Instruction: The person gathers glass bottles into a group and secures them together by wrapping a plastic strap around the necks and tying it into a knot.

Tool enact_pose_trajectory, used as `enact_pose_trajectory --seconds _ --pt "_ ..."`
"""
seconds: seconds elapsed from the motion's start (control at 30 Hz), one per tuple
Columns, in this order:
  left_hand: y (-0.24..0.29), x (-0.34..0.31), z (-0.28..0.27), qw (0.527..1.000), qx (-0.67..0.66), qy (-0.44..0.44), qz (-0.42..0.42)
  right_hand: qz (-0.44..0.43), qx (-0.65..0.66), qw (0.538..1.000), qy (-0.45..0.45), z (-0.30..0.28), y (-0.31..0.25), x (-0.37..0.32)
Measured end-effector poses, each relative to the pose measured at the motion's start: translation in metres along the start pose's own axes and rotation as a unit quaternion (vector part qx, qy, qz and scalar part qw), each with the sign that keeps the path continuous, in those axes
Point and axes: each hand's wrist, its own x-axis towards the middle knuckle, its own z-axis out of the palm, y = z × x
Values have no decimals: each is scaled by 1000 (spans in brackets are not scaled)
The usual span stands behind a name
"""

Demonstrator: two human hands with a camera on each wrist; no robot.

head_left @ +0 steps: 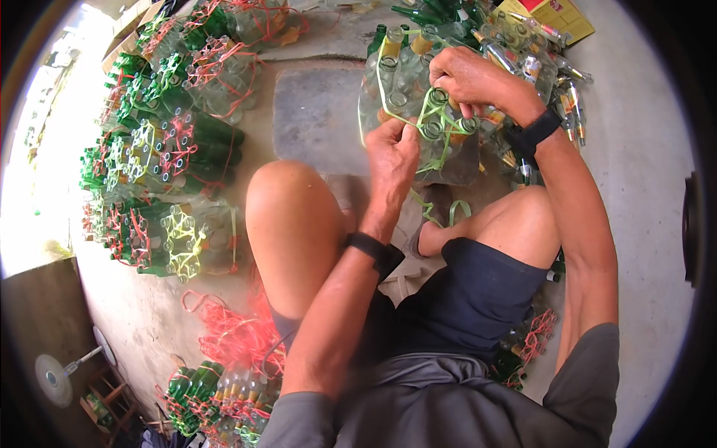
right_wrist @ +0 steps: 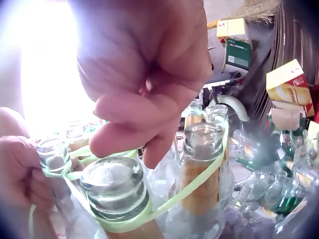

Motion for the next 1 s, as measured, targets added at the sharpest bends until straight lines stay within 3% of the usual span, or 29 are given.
enact_pose_trajectory --seconds 0.17,0.43,0.53,0.6,0.63,0.73,1.0 --pt "-3 2 -2 999 -27 1 -18 14 42 998 -40 2 20 12" --pt "7 5 -12 997 64 -5 40 8 66 997 -35 6 28 7" --pt "10 4 -17 999 45 0 20 4 74 997 3 12 24 -6" --pt "12 4 -19 997 62 -5 38 -57 49 992 102 17 16 -19" --pt "13 5 -20 995 77 -9 58 -101 8 982 161 27 19 -19" --pt "15 8 -27 994 92 -33 45 -142 -101 961 216 48 -1 -44" --pt "25 25 -41 985 145 -66 68 -98 -137 925 341 87 -9 -41"
